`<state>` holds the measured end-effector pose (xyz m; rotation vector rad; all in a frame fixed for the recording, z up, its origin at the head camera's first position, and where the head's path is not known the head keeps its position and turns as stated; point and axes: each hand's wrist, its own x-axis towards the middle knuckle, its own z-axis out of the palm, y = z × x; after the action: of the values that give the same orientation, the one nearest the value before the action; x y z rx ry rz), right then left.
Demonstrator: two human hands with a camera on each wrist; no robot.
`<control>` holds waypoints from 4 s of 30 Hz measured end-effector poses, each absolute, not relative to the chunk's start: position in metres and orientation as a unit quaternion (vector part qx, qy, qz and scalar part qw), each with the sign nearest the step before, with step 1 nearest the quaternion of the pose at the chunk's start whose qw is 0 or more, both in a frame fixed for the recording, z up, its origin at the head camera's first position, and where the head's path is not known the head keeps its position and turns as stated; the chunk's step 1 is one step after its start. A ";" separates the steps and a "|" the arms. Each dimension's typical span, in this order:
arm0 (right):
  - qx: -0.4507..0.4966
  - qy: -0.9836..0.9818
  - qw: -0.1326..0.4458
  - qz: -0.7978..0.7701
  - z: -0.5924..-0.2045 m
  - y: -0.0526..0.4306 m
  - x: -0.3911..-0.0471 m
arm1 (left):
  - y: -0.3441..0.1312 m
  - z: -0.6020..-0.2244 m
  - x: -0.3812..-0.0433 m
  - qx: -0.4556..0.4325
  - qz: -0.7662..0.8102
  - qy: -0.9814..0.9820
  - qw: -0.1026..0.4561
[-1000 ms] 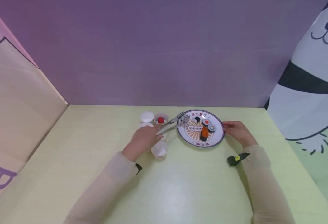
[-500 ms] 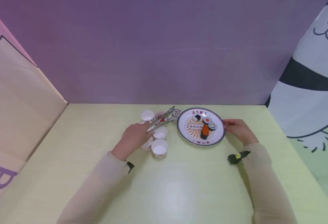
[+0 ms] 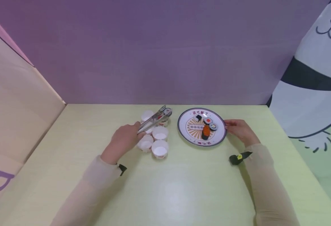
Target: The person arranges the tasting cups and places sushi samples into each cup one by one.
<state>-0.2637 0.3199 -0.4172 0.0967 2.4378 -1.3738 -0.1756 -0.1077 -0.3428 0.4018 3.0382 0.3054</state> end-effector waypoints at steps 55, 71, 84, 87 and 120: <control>0.032 0.851 0.161 -0.498 -0.417 0.318 -0.264 | -0.157 -0.337 -0.165 0.096 0.113 0.987 0.055; 0.045 0.855 0.176 -0.486 -0.418 0.319 -0.265 | -0.157 -0.339 -0.174 0.085 0.109 0.987 0.084; 0.047 0.854 0.177 -0.488 -0.419 0.320 -0.266 | -0.153 -0.336 -0.173 0.082 0.124 0.986 0.077; 0.048 0.852 0.178 -0.490 -0.420 0.320 -0.266 | -0.151 -0.335 -0.171 0.084 0.128 0.986 0.065; 0.051 0.857 0.177 -0.481 -0.421 0.321 -0.268 | -0.092 -0.348 -0.177 0.095 0.133 0.983 0.088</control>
<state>-0.2677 0.3213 -0.4209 0.1453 2.4254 -1.3615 -0.1774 -0.0918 -0.3478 0.2818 2.9260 0.3972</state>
